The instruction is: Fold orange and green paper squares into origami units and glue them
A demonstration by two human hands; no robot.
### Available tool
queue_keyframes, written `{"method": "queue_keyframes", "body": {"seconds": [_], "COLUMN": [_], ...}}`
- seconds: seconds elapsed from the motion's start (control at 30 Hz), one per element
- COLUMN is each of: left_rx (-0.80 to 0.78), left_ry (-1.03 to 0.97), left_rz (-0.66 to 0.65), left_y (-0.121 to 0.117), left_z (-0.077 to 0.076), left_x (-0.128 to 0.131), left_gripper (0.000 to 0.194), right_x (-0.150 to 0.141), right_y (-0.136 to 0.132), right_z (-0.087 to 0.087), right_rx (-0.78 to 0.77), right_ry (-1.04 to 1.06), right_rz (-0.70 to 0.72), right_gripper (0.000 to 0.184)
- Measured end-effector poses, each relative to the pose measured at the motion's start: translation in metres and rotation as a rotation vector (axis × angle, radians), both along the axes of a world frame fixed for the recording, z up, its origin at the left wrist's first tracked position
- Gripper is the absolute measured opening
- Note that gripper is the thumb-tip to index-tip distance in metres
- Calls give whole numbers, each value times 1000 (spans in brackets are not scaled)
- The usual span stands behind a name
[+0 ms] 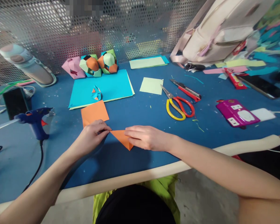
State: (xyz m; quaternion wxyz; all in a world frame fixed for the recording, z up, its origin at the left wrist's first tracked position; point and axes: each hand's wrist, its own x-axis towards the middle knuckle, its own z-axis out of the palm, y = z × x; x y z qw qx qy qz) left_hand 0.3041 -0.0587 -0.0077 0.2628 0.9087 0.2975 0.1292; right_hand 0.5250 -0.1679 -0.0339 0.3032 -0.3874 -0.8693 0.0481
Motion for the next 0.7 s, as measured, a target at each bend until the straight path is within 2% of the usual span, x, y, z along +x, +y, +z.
{"method": "queue_keyframes", "body": {"seconds": [0.47, 0.7], "left_rx": [64, 125], "left_ry": [-11, 6], "left_rz": [-18, -17], "left_y": [-2, -2], "left_z": [0, -2], "left_x": [0, -1], "left_gripper": [21, 21], "right_x": [0, -2], "right_y": [-1, 0], "right_z": [-2, -1], "right_rx": [0, 56], "right_ry": [-33, -51], "right_rz": [-8, -1], "right_gripper": [25, 24]}}
